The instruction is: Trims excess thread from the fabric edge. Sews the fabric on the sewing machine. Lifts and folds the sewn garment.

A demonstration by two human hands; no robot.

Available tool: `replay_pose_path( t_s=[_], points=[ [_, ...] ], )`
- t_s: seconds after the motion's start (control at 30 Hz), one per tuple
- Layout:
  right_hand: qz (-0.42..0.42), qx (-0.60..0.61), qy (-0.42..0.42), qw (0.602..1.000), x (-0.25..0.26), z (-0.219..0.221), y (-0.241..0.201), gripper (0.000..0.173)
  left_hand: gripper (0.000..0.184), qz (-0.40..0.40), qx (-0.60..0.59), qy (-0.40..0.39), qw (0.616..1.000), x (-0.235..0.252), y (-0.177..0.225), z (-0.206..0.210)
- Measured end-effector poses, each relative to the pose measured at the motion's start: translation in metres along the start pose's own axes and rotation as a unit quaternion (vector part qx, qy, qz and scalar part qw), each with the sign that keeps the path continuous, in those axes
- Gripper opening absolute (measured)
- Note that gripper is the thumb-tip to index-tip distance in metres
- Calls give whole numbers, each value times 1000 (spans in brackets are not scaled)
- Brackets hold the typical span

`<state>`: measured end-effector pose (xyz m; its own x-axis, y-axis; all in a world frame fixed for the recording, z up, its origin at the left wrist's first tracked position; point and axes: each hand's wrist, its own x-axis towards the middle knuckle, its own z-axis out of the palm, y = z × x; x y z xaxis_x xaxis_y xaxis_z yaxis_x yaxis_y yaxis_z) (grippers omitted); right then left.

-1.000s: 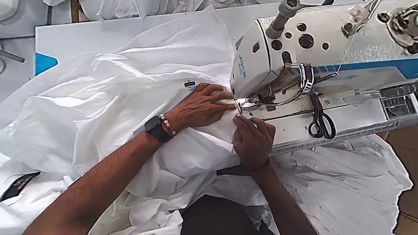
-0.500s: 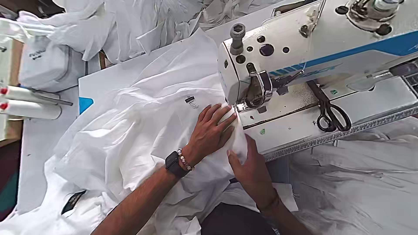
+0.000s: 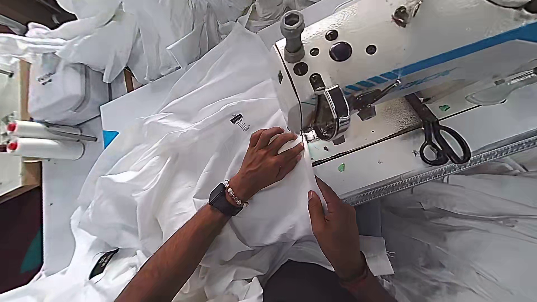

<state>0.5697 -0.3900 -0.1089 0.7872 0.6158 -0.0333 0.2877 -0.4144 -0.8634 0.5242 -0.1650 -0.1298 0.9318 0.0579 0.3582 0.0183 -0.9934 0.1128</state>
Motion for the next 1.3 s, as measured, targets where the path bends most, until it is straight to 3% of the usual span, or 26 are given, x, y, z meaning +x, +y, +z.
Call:
replay_pose_path(
  t_s=[0.13, 0.3, 0.5, 0.67, 0.87, 1.0, 1.17, 1.3],
  points=[
    [-12, -29, 11, 999, 7, 4, 3, 39, 30, 16, 20, 1, 1000, 2, 3, -2],
    [-22, -66, 17, 997, 11, 1, 3, 38, 37, -100, 6, -8, 995, -11, 40, 8],
    [-29, -79, 15, 996, 13, 0, 2, 39, 33, -30, 27, 9, 999, -7, 19, 3],
    [-26, -88, 21, 996, 16, 1, 3, 40, 40, -131, 15, -20, 991, -13, 50, 7],
    [-35, -98, 29, 994, 22, 4, 3, 41, 37, -64, 26, -2, 998, -9, 29, 4],
    [-27, -121, 20, 992, 24, 4, 0, 43, 43, -141, 22, -28, 989, -14, 53, 7],
    [-35, -129, 18, 991, 22, 3, 1, 43, 39, -83, 25, -10, 996, -12, 35, 4],
    [-19, -118, 11, 993, 20, 1, -1, 43, 44, -151, 18, -37, 988, -15, 56, 5]
  ],
)
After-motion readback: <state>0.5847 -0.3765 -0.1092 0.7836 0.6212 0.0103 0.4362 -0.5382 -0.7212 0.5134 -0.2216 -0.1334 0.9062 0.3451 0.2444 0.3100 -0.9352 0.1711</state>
